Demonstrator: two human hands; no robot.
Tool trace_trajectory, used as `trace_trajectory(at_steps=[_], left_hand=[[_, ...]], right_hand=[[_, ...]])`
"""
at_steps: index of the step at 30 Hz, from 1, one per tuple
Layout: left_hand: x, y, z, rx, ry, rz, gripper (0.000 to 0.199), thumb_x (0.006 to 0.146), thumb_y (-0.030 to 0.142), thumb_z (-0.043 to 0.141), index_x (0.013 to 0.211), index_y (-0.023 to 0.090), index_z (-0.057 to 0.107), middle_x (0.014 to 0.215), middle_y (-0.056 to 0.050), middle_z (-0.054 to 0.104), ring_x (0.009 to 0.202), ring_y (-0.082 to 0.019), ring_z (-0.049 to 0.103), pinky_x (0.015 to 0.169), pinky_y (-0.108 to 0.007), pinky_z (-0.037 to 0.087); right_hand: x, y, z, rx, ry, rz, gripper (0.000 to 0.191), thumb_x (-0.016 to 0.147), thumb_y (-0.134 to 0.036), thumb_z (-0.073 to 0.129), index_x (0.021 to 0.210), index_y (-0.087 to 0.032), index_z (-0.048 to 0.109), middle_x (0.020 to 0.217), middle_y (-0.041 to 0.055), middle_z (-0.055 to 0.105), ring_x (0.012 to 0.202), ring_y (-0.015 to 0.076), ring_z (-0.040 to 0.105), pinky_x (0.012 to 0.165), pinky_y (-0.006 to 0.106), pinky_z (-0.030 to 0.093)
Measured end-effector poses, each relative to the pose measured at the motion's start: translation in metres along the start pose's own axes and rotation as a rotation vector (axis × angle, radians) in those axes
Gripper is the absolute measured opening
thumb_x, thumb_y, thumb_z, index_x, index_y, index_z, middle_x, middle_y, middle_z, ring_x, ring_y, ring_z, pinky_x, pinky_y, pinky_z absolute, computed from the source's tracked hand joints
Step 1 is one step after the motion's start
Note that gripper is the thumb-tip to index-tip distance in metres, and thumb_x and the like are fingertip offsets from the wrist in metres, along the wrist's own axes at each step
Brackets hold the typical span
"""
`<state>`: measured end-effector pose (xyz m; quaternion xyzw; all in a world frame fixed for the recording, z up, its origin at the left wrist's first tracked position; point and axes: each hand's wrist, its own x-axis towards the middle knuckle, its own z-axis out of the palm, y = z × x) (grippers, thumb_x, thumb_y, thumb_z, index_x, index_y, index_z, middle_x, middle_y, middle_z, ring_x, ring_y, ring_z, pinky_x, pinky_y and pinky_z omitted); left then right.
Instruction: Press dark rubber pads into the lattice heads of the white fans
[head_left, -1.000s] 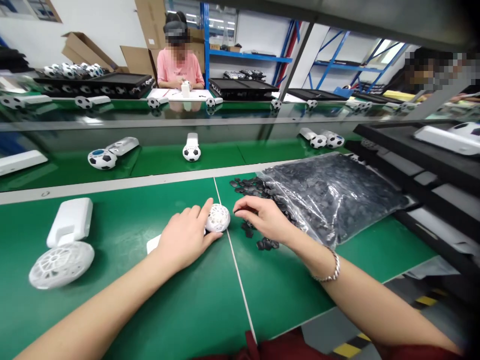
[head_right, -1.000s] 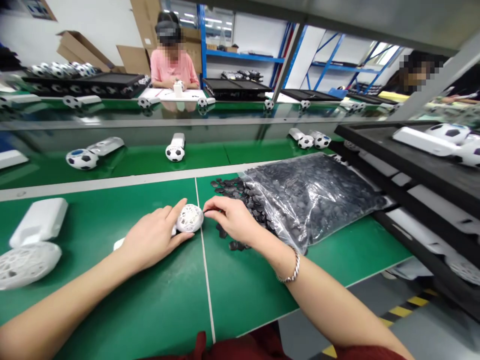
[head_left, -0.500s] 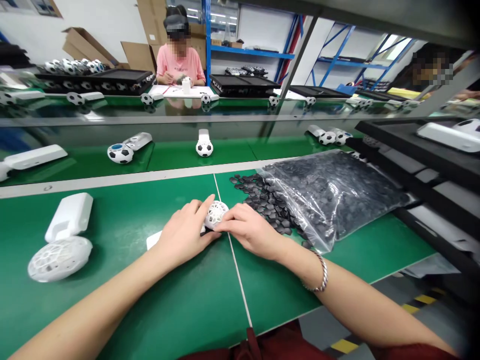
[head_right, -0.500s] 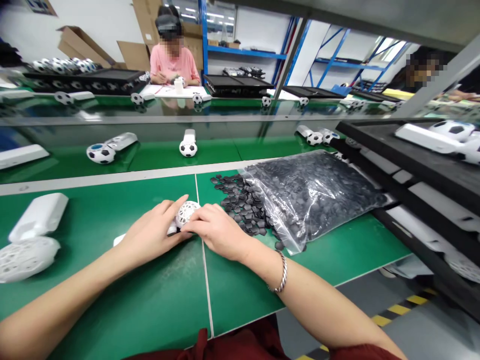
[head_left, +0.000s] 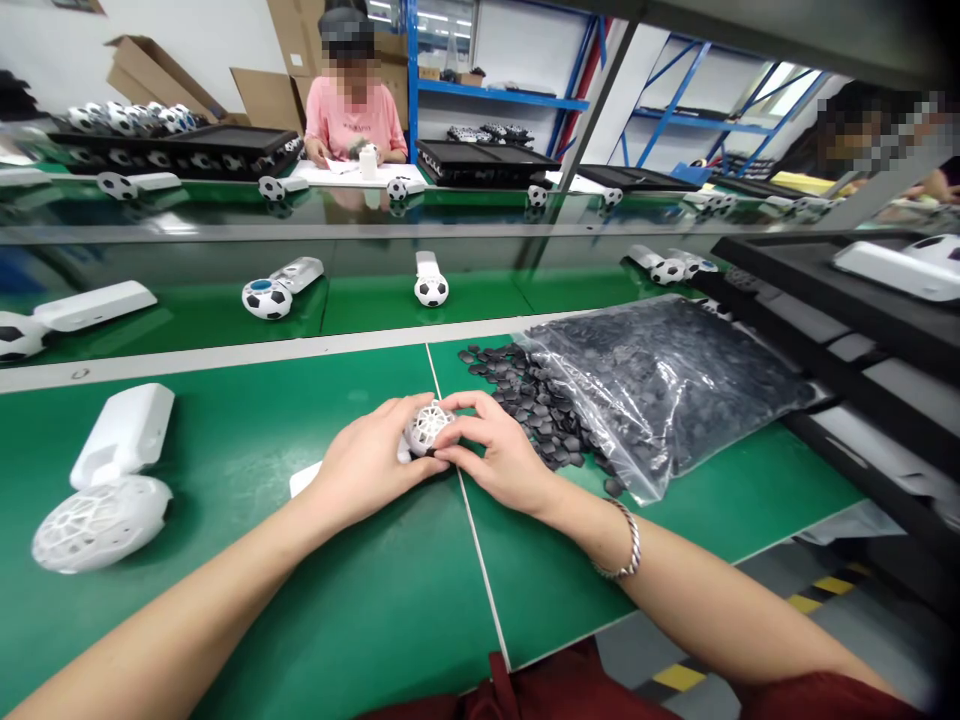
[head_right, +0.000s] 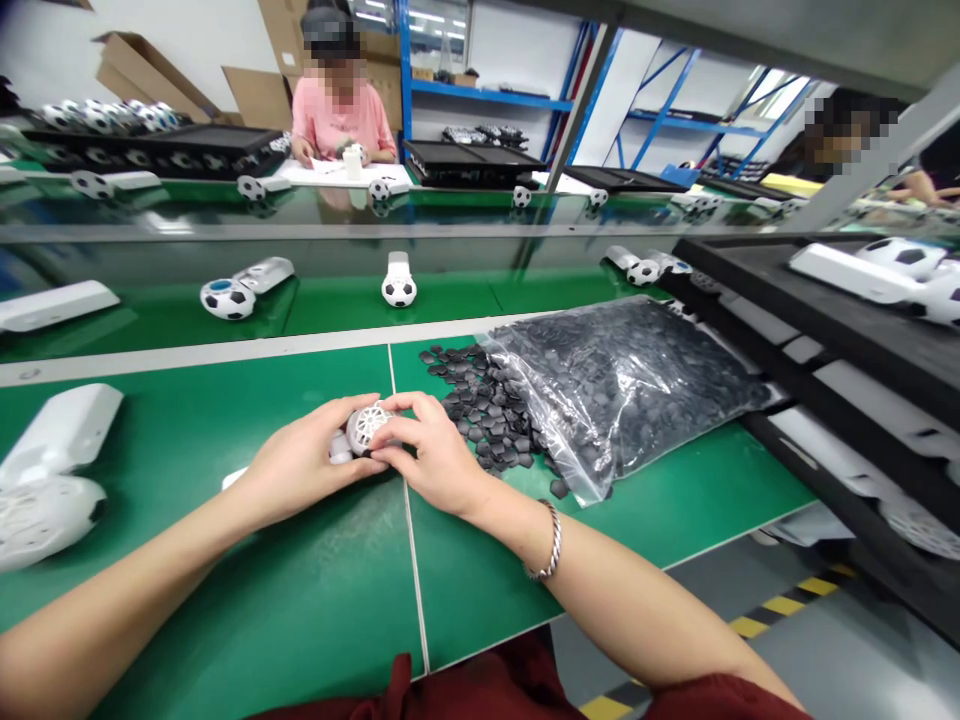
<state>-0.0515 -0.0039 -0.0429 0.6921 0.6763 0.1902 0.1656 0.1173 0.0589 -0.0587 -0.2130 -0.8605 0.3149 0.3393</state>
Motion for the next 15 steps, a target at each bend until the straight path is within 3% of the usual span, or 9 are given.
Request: trace_trajectory(at_steps=[5, 15], left_hand=[[0.0015, 0.0002, 0.0, -0.038, -0.004, -0.029, 0.059, 0.069, 0.043, 0.064, 0.123, 0.03, 0.042, 0.123, 0.001, 0.051, 0.105, -0.023, 0.053, 0.088, -0.035, 0.044], [0.0032, 0.0039, -0.0016, 0.041, 0.029, -0.041, 0.053, 0.068, 0.05, 0.064, 0.115, 0.032, 0.047, 0.111, 0.003, 0.056, 0.094, -0.022, 0.057, 0.076, -0.032, 0.046]], right_hand=[[-0.0049, -0.0034, 0.0006, -0.057, 0.015, -0.012, 0.007, 0.077, -0.012, 0.06, 0.078, -0.018, 0.061, 0.106, 0.0054, 0.049, 0.104, 0.0189, 0.046, 0.09, 0.036, 0.04], [-0.0085, -0.0021, -0.0009, 0.032, 0.061, 0.074, 0.008, 0.076, -0.01, 0.061, 0.08, -0.017, 0.058, 0.104, 0.0052, 0.05, 0.103, 0.0165, 0.047, 0.093, 0.033, 0.038]])
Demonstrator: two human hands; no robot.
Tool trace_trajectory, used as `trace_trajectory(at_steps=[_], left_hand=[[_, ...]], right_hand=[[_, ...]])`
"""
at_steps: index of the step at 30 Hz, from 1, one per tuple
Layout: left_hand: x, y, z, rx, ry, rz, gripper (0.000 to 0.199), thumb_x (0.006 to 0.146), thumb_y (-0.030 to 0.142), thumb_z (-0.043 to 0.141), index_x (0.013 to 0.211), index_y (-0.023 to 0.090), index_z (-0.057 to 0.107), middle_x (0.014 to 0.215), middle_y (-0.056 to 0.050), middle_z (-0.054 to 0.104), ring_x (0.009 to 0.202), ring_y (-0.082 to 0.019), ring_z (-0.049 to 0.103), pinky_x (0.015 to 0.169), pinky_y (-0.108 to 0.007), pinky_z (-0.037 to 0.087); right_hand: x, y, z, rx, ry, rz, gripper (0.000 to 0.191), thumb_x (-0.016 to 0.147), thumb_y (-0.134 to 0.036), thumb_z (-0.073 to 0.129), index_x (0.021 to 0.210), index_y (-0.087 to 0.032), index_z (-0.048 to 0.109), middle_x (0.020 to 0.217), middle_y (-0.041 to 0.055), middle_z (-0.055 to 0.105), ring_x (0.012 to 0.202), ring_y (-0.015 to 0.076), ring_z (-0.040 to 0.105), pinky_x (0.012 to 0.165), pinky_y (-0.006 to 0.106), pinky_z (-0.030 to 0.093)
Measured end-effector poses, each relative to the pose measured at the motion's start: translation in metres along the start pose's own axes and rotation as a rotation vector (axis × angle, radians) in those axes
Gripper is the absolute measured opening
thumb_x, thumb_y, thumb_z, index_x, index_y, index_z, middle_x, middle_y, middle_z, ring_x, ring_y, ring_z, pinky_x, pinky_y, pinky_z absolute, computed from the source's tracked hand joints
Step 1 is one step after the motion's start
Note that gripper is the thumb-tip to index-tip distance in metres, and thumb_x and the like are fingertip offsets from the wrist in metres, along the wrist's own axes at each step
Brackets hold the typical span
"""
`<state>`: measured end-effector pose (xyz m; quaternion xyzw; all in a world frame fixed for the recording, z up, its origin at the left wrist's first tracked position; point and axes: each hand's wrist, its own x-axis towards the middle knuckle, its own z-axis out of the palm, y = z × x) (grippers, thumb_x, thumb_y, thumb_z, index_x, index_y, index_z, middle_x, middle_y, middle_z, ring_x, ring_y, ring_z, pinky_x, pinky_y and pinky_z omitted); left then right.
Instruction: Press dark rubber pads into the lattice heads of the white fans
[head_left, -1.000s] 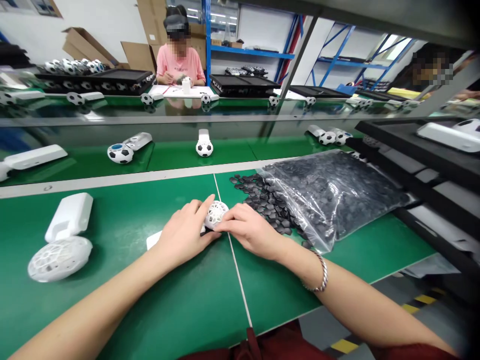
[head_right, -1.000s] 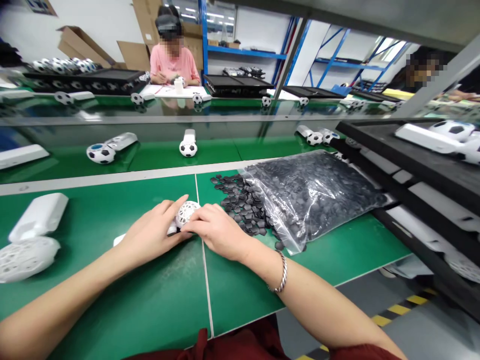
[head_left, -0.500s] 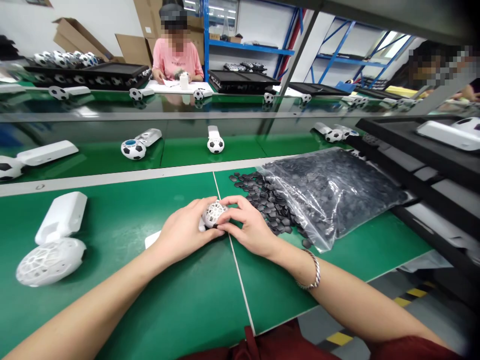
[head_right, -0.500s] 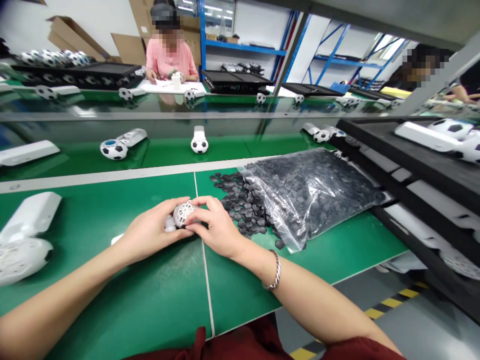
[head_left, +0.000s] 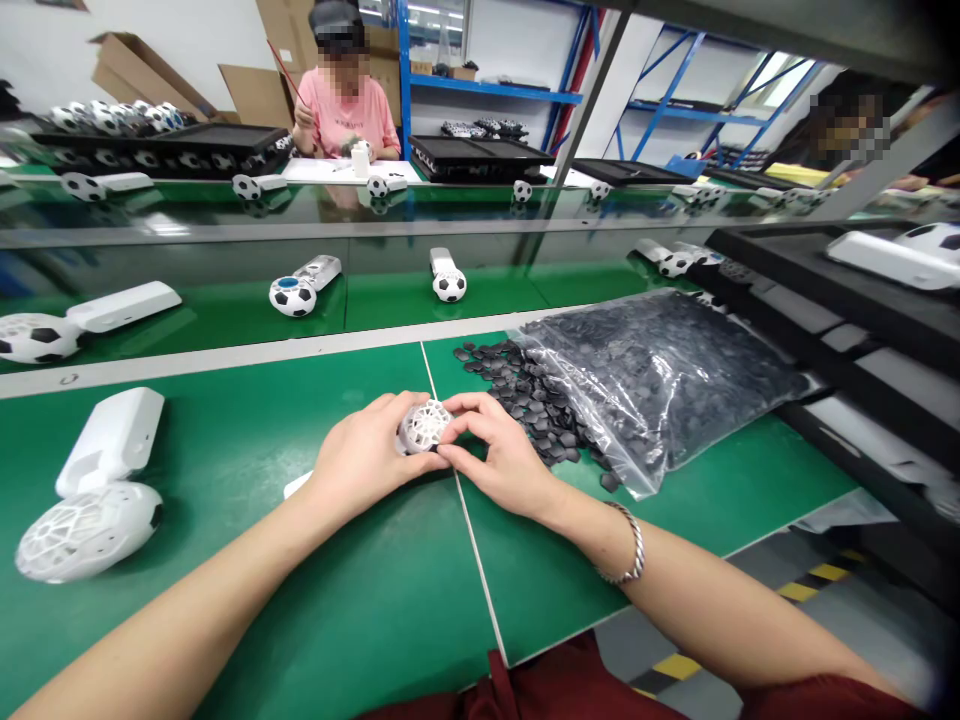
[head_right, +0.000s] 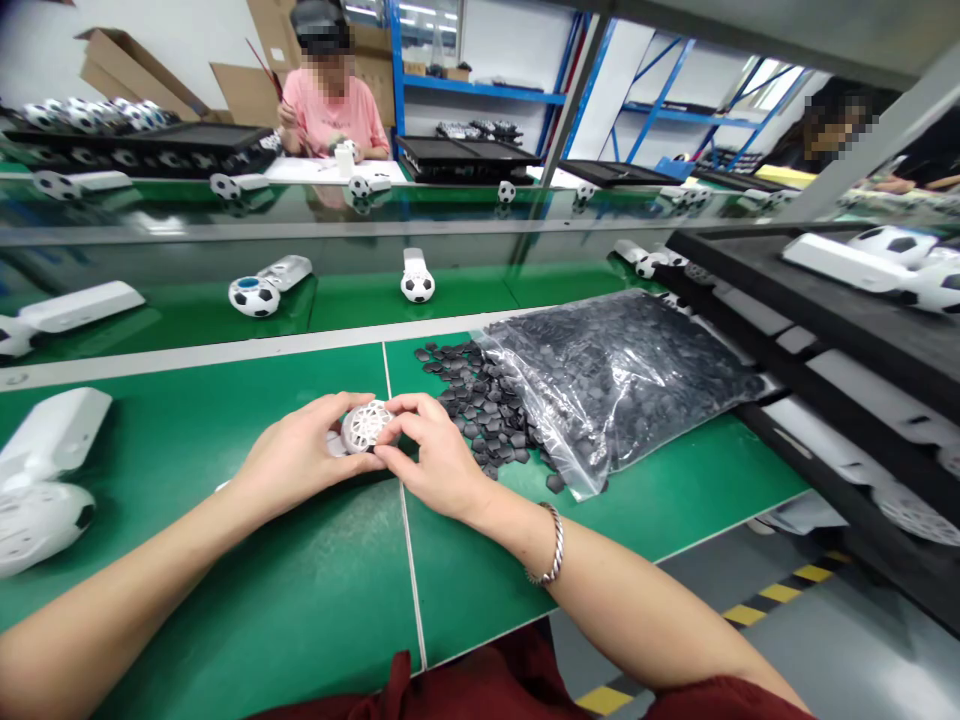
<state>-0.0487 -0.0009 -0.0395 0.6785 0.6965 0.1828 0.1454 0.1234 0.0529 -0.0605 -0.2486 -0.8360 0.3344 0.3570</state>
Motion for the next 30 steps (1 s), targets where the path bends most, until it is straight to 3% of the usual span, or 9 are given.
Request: trace_trajectory(at_steps=[6, 14, 18, 21, 24, 28, 30], left_hand=[[0.001, -0.002, -0.001, -0.038, -0.025, 0.005, 0.053, 0.069, 0.053, 0.062, 0.116, 0.032, 0.046, 0.112, 0.002, 0.056, 0.095, -0.021, 0.057, 0.077, -0.032, 0.046], [-0.002, -0.006, 0.004, 0.001, 0.063, -0.016, 0.055, 0.067, 0.047, 0.064, 0.115, 0.027, 0.045, 0.113, 0.0, 0.054, 0.093, -0.021, 0.057, 0.07, -0.029, 0.047], [-0.004, -0.007, 0.005, -0.026, 0.209, 0.145, 0.038, 0.071, 0.032, 0.061, 0.104, 0.022, 0.045, 0.112, -0.003, 0.048, 0.097, -0.019, 0.053, 0.074, -0.028, 0.046], [-0.005, -0.006, 0.004, -0.032, 0.242, 0.262, 0.02, 0.074, 0.024, 0.059, 0.09, 0.02, 0.048, 0.1, -0.003, 0.05, 0.095, -0.018, 0.05, 0.079, -0.03, 0.044], [-0.006, -0.006, 0.003, -0.04, 0.219, 0.269, 0.022, 0.074, 0.029, 0.063, 0.088, 0.02, 0.048, 0.097, -0.003, 0.051, 0.094, -0.02, 0.049, 0.081, -0.032, 0.043], [-0.007, -0.008, -0.002, -0.04, 0.121, 0.164, 0.05, 0.069, 0.032, 0.067, 0.113, 0.025, 0.044, 0.114, -0.004, 0.047, 0.104, -0.022, 0.047, 0.086, -0.035, 0.043], [-0.007, -0.009, -0.004, -0.053, 0.05, 0.098, 0.051, 0.071, 0.028, 0.063, 0.117, 0.027, 0.042, 0.117, -0.002, 0.047, 0.103, -0.022, 0.05, 0.085, -0.035, 0.044]], right_hand=[[0.001, 0.0, 0.003, -0.062, 0.007, -0.022, 0.007, 0.078, -0.011, 0.061, 0.079, -0.017, 0.057, 0.098, 0.0043, 0.051, 0.098, 0.0172, 0.048, 0.088, 0.034, 0.04], [-0.009, -0.011, 0.006, 0.0, -0.037, 0.071, 0.01, 0.08, -0.009, 0.058, 0.082, -0.018, 0.057, 0.088, 0.0025, 0.052, 0.085, 0.0133, 0.051, 0.077, 0.026, 0.045], [-0.008, -0.011, 0.008, -0.038, -0.055, -0.003, 0.009, 0.081, -0.011, 0.059, 0.086, -0.018, 0.057, 0.087, 0.0016, 0.059, 0.086, 0.0146, 0.053, 0.079, 0.028, 0.044], [-0.005, -0.01, 0.008, -0.044, -0.054, -0.025, 0.007, 0.081, -0.012, 0.06, 0.084, -0.018, 0.058, 0.086, 0.0008, 0.061, 0.085, 0.0138, 0.055, 0.079, 0.026, 0.044], [-0.002, -0.01, 0.005, -0.05, -0.071, -0.018, 0.006, 0.084, -0.014, 0.055, 0.084, -0.018, 0.059, 0.083, 0.0005, 0.061, 0.08, 0.0126, 0.055, 0.076, 0.025, 0.044], [-0.001, -0.006, -0.003, -0.094, -0.052, -0.037, 0.01, 0.088, -0.018, 0.049, 0.089, -0.017, 0.059, 0.084, 0.003, 0.059, 0.081, 0.0139, 0.055, 0.075, 0.026, 0.045], [-0.001, -0.004, -0.006, -0.12, -0.074, -0.094, 0.012, 0.09, -0.019, 0.047, 0.092, -0.017, 0.058, 0.086, 0.0041, 0.059, 0.083, 0.0147, 0.054, 0.076, 0.028, 0.045]])
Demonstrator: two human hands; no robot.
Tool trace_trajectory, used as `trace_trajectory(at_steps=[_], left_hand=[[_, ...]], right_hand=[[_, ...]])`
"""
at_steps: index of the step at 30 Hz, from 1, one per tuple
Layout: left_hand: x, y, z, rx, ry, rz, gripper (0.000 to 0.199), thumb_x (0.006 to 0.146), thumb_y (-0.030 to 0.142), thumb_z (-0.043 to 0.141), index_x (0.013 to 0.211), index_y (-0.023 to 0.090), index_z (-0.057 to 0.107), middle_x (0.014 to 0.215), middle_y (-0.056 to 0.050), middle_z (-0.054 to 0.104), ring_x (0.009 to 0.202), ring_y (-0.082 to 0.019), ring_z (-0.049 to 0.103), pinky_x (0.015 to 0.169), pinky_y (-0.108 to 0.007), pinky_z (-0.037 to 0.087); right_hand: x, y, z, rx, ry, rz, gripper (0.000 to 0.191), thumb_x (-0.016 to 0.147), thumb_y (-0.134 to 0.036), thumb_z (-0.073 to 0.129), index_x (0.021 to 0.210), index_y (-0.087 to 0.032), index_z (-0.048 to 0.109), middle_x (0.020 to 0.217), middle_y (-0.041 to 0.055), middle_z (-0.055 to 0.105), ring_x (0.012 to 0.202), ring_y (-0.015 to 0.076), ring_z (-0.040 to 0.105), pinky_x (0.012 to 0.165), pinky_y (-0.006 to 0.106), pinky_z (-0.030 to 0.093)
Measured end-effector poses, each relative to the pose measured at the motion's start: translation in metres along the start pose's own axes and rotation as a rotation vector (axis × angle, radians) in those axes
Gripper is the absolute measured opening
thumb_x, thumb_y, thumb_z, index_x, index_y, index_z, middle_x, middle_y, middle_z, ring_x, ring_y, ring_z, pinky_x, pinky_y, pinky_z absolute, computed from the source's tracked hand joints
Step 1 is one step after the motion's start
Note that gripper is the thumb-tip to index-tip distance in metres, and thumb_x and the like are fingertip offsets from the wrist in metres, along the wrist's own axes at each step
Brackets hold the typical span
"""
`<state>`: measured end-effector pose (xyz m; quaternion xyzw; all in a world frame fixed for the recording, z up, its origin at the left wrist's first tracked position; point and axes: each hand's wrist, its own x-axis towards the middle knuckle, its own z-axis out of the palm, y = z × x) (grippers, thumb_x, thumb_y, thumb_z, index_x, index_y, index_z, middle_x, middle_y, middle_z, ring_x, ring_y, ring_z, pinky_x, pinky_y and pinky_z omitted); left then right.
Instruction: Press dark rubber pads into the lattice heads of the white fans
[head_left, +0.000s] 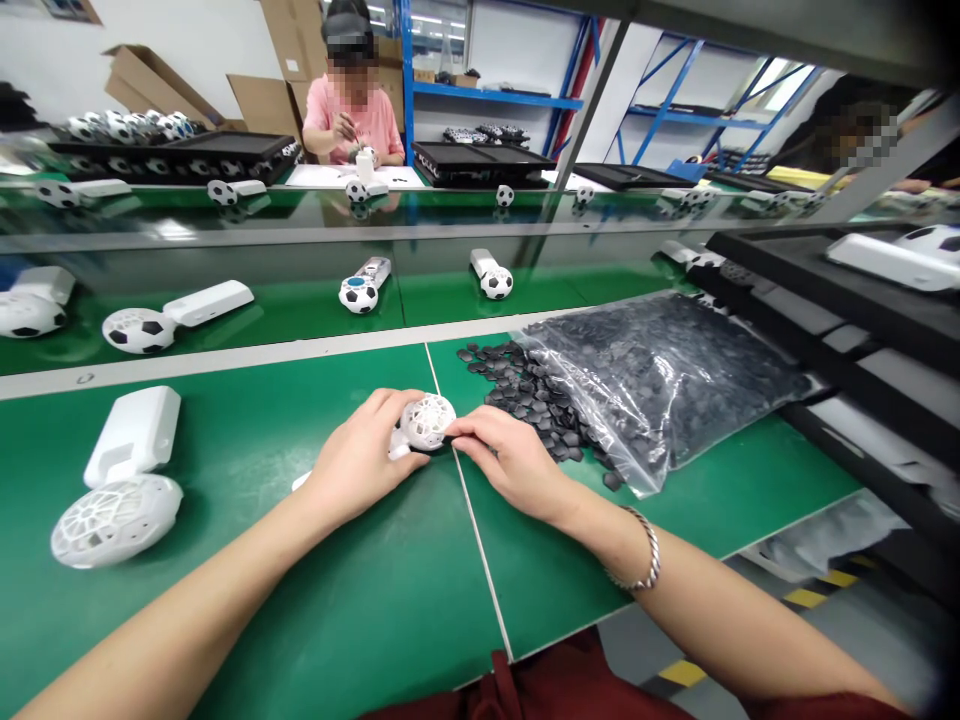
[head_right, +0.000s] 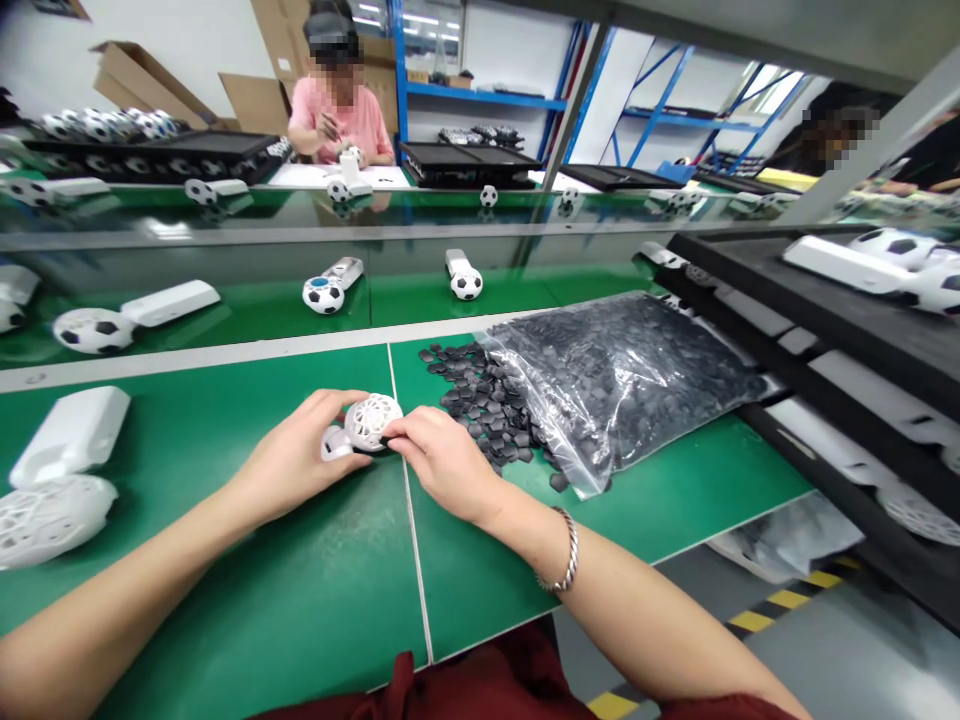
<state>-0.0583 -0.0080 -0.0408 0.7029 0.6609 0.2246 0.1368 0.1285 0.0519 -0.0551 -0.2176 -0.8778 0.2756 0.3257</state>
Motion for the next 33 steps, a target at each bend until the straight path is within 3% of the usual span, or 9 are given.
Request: trace_trajectory(at_steps=[5, 10, 16, 21, 25, 28, 31, 33], left_hand=[[0.0, 0.0, -0.001, -0.063, -0.048, -0.018, 0.048, 0.072, 0.029, 0.061, 0.116, 0.028, 0.044, 0.116, 0.0, 0.049, 0.101, -0.021, 0.052, 0.087, -0.034, 0.043], [0.001, 0.0, 0.002, -0.072, -0.047, -0.026, 0.051, 0.071, 0.042, 0.063, 0.117, 0.029, 0.044, 0.116, -0.001, 0.05, 0.099, -0.021, 0.054, 0.085, -0.033, 0.044], [0.003, 0.0, 0.003, -0.051, -0.05, -0.041, 0.051, 0.073, 0.044, 0.061, 0.118, 0.028, 0.045, 0.116, 0.0, 0.053, 0.1, -0.021, 0.054, 0.081, -0.032, 0.045], [0.004, 0.0, 0.002, -0.089, -0.05, -0.041, 0.045, 0.072, 0.043, 0.062, 0.113, 0.029, 0.049, 0.109, 0.001, 0.056, 0.093, -0.02, 0.055, 0.077, -0.03, 0.044], [0.006, -0.001, 0.004, -0.102, -0.04, -0.033, 0.042, 0.072, 0.046, 0.06, 0.108, 0.027, 0.052, 0.105, 0.0, 0.058, 0.091, -0.02, 0.055, 0.075, -0.03, 0.044], [0.005, -0.003, 0.004, -0.079, -0.057, -0.068, 0.046, 0.071, 0.047, 0.06, 0.112, 0.029, 0.049, 0.11, 0.001, 0.056, 0.092, -0.021, 0.055, 0.074, -0.03, 0.044], [0.006, -0.005, 0.002, -0.051, -0.107, -0.125, 0.052, 0.068, 0.042, 0.063, 0.116, 0.03, 0.045, 0.114, 0.001, 0.055, 0.093, -0.021, 0.056, 0.073, -0.031, 0.045], [0.007, -0.007, 0.0, -0.029, -0.132, -0.115, 0.052, 0.068, 0.037, 0.062, 0.117, 0.031, 0.044, 0.118, 0.003, 0.054, 0.099, -0.022, 0.054, 0.079, -0.033, 0.045]], right_hand=[[0.0, 0.0, 0.0, -0.04, -0.031, -0.057, 0.01, 0.089, -0.02, 0.049, 0.088, -0.017, 0.059, 0.084, 0.004, 0.058, 0.081, 0.0149, 0.053, 0.074, 0.028, 0.044], [0.003, -0.003, 0.008, 0.098, 0.031, 0.034, 0.004, 0.083, -0.015, 0.058, 0.08, -0.018, 0.06, 0.08, 0.0007, 0.059, 0.078, 0.0128, 0.054, 0.073, 0.026, 0.044], [0.002, 0.002, 0.016, 0.222, 0.092, 0.175, 0.007, 0.076, -0.014, 0.064, 0.073, -0.017, 0.059, 0.08, 0.0012, 0.048, 0.08, 0.0123, 0.05, 0.072, 0.025, 0.044], [0.004, 0.002, 0.019, 0.28, 0.112, 0.321, 0.031, 0.069, -0.012, 0.068, 0.094, -0.017, 0.051, 0.112, 0.0061, 0.046, 0.107, 0.0171, 0.044, 0.079, 0.026, 0.045], [0.006, 0.003, 0.018, 0.37, 0.053, 0.387, 0.041, 0.071, -0.013, 0.067, 0.105, -0.019, 0.046, 0.108, 0.0033, 0.053, 0.1, 0.0144, 0.051, 0.075, 0.025, 0.047], [0.013, 0.016, 0.004, 0.253, -0.012, 0.353, 0.031, 0.076, -0.02, 0.066, 0.102, -0.018, 0.05, 0.103, 0.0019, 0.056, 0.094, 0.0136, 0.053, 0.074, 0.024, 0.046], [0.02, 0.038, -0.019, -0.175, -0.031, 0.365, 0.011, 0.082, -0.023, 0.06, 0.091, -0.016, 0.059, 0.093, 0.0027, 0.058, 0.091, 0.0146, 0.052, 0.082, 0.028, 0.042], [0.023, 0.052, -0.032, -0.402, -0.072, 0.41, 0.008, 0.082, -0.023, 0.062, 0.086, -0.016, 0.064, 0.09, 0.0043, 0.058, 0.091, 0.0173, 0.05, 0.085, 0.031, 0.039]])
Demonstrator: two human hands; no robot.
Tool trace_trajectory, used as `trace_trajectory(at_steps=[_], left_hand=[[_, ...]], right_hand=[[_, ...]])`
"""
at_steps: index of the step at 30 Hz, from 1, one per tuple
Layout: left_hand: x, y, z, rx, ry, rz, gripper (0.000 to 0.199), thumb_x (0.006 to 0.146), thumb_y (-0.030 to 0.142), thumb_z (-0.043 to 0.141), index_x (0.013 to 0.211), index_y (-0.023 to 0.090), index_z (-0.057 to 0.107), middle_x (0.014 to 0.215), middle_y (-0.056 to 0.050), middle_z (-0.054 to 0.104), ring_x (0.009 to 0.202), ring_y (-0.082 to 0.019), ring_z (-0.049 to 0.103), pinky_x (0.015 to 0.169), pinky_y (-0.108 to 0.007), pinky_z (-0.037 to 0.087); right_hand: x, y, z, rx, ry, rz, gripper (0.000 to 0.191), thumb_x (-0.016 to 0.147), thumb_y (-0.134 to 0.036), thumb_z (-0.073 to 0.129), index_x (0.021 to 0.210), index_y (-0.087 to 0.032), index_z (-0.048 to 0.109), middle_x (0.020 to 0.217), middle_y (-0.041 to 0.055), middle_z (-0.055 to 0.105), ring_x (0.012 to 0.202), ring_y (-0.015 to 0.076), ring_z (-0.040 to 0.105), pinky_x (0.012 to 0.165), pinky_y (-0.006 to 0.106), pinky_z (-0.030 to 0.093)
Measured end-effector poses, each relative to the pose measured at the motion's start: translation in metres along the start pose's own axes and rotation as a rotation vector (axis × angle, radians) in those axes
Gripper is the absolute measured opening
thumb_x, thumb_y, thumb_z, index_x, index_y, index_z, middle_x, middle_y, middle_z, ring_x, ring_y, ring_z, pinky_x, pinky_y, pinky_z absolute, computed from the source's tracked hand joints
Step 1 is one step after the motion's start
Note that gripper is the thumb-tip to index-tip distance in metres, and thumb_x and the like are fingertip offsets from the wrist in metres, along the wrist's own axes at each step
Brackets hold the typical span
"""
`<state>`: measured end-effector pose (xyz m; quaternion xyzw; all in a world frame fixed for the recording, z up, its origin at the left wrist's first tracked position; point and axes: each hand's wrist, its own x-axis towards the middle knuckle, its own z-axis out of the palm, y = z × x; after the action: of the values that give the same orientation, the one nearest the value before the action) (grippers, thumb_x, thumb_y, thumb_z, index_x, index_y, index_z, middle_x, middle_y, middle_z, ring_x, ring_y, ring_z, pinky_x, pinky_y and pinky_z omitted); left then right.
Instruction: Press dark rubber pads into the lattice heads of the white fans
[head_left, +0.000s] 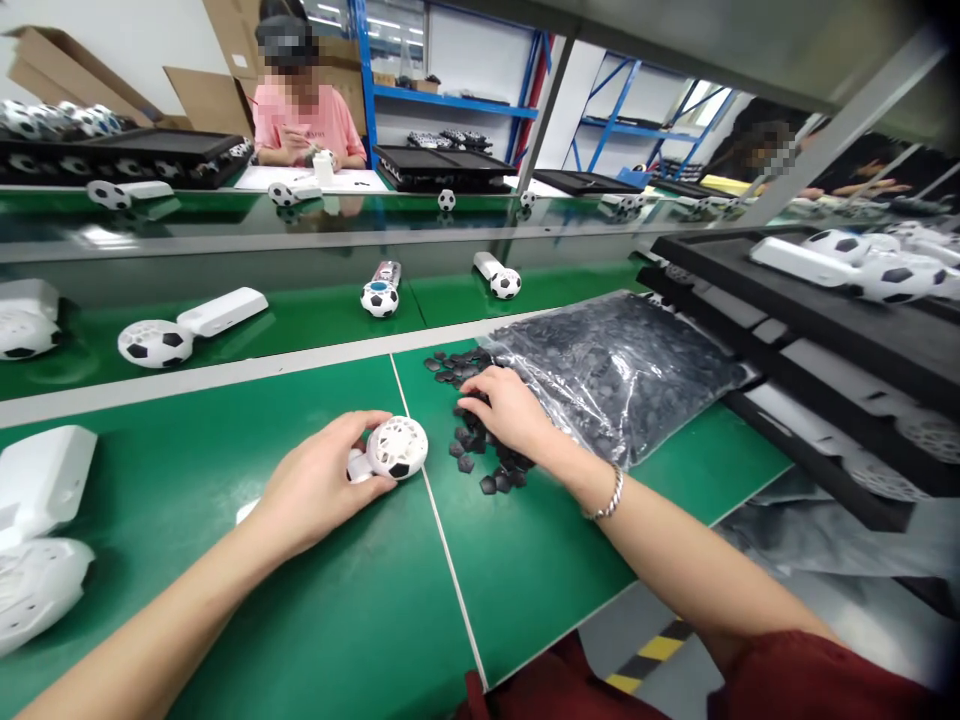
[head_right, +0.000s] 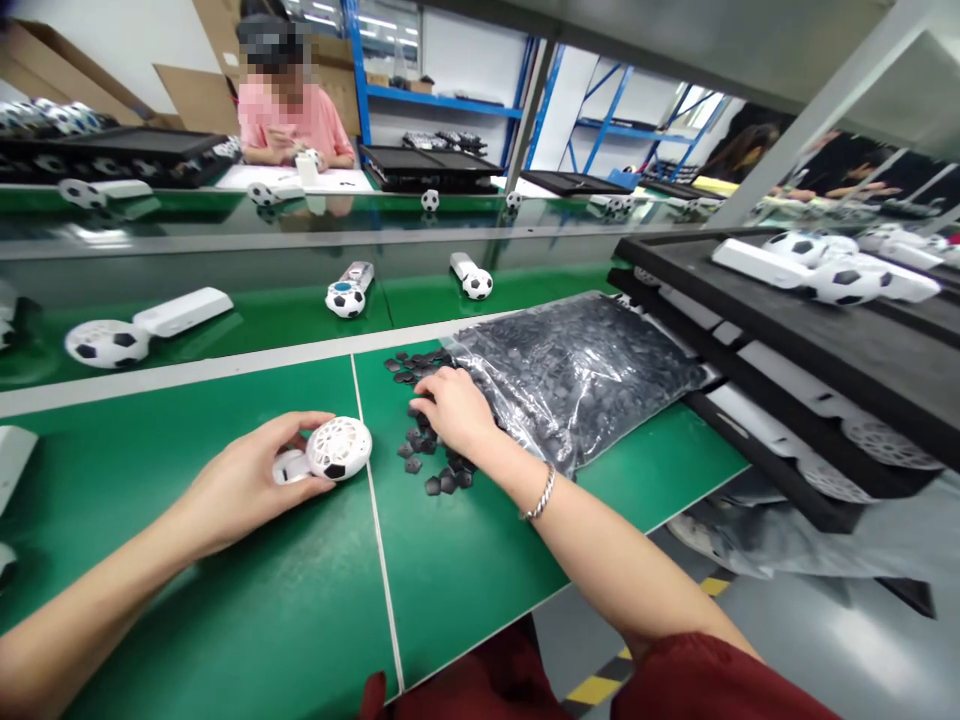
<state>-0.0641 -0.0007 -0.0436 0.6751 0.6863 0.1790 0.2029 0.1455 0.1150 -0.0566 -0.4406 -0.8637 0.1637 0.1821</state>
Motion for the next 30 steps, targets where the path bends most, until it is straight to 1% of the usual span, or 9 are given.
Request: trace_trajectory(at_steps=[2, 5, 10, 15, 17, 22, 25, 27, 30], left_hand=[[0.002, -0.002, -0.001, 0.031, -0.004, 0.053, 0.05, 0.07, 0.032, 0.057, 0.119, 0.031, 0.044, 0.121, 0.004, 0.052, 0.106, -0.023, 0.051, 0.085, -0.035, 0.042], [0.004, -0.006, -0.003, 0.09, 0.012, 0.148, 0.051, 0.072, 0.02, 0.046, 0.122, 0.032, 0.043, 0.122, 0.004, 0.052, 0.11, -0.022, 0.048, 0.089, -0.038, 0.039], [0.007, -0.012, -0.005, 0.15, 0.033, 0.338, 0.057, 0.069, 0.007, 0.037, 0.121, 0.031, 0.046, 0.114, 0.003, 0.057, 0.1, -0.021, 0.05, 0.091, -0.041, 0.036], [0.008, -0.014, -0.004, 0.143, 0.035, 0.351, 0.057, 0.07, 0.006, 0.037, 0.121, 0.029, 0.046, 0.112, 0.001, 0.056, 0.1, -0.021, 0.049, 0.096, -0.046, 0.031], [0.007, -0.013, -0.004, 0.138, 0.027, 0.341, 0.058, 0.069, 0.005, 0.037, 0.121, 0.029, 0.045, 0.111, 0.001, 0.056, 0.101, -0.021, 0.049, 0.097, -0.046, 0.03], [0.007, -0.012, -0.005, 0.139, 0.01, 0.337, 0.06, 0.069, 0.004, 0.037, 0.122, 0.03, 0.045, 0.111, 0.0, 0.056, 0.103, -0.02, 0.049, 0.099, -0.047, 0.029], [0.006, -0.012, -0.002, 0.144, 0.017, 0.318, 0.061, 0.069, 0.003, 0.037, 0.123, 0.031, 0.043, 0.114, 0.001, 0.056, 0.104, -0.019, 0.048, 0.102, -0.048, 0.025], [0.006, -0.011, 0.0, 0.148, 0.03, 0.301, 0.061, 0.069, 0.003, 0.035, 0.123, 0.031, 0.043, 0.114, 0.002, 0.055, 0.105, -0.018, 0.048, 0.103, -0.049, 0.023], [0.006, -0.009, 0.001, 0.149, 0.04, 0.279, 0.061, 0.068, 0.002, 0.035, 0.122, 0.031, 0.043, 0.115, 0.002, 0.056, 0.107, -0.017, 0.047, 0.104, -0.049, 0.023]], right_hand=[[0.004, 0.009, -0.003, -0.065, -0.045, 0.016, 0.007, 0.081, -0.022, 0.062, 0.085, -0.017, 0.066, 0.087, 0.0047, 0.058, 0.089, 0.0184, 0.05, 0.083, 0.031, 0.039], [0.005, 0.013, -0.002, -0.076, -0.103, 0.019, 0.008, 0.082, -0.023, 0.062, 0.087, -0.018, 0.066, 0.088, 0.0042, 0.057, 0.088, 0.0178, 0.051, 0.078, 0.028, 0.04], [0.014, 0.009, -0.004, -0.078, -0.2, 0.036, 0.012, 0.081, -0.021, 0.062, 0.092, -0.019, 0.063, 0.093, 0.0029, 0.057, 0.081, 0.0144, 0.054, 0.07, 0.024, 0.04], [0.037, 0.01, -0.011, -0.048, -0.351, -0.01, 0.015, 0.07, -0.021, 0.071, 0.083, -0.017, 0.064, 0.083, 0.001, 0.06, 0.073, 0.0124, 0.055, 0.063, 0.021, 0.039], [0.042, 0.01, -0.011, -0.029, -0.382, -0.023, 0.017, 0.069, -0.022, 0.073, 0.081, -0.016, 0.064, 0.081, 0.0004, 0.061, 0.07, 0.0116, 0.056, 0.061, 0.02, 0.039], [0.041, 0.008, -0.008, 0.002, -0.36, -0.019, 0.005, 0.072, -0.017, 0.069, 0.073, -0.016, 0.064, 0.07, -0.0011, 0.062, 0.065, 0.011, 0.056, 0.058, 0.02, 0.039], [0.03, 0.002, -0.011, 0.022, -0.287, -0.016, 0.002, 0.077, -0.018, 0.065, 0.076, -0.017, 0.066, 0.073, -0.001, 0.064, 0.067, 0.0117, 0.057, 0.062, 0.021, 0.04], [0.018, -0.004, -0.013, 0.11, -0.229, -0.017, 0.005, 0.08, -0.019, 0.062, 0.079, -0.018, 0.067, 0.077, -0.0014, 0.065, 0.071, 0.0112, 0.059, 0.067, 0.021, 0.042], [-0.005, -0.015, -0.014, 0.351, -0.141, -0.015, 0.003, 0.077, -0.018, 0.065, 0.074, -0.017, 0.066, 0.077, -0.002, 0.066, 0.072, 0.011, 0.06, 0.067, 0.02, 0.044]])
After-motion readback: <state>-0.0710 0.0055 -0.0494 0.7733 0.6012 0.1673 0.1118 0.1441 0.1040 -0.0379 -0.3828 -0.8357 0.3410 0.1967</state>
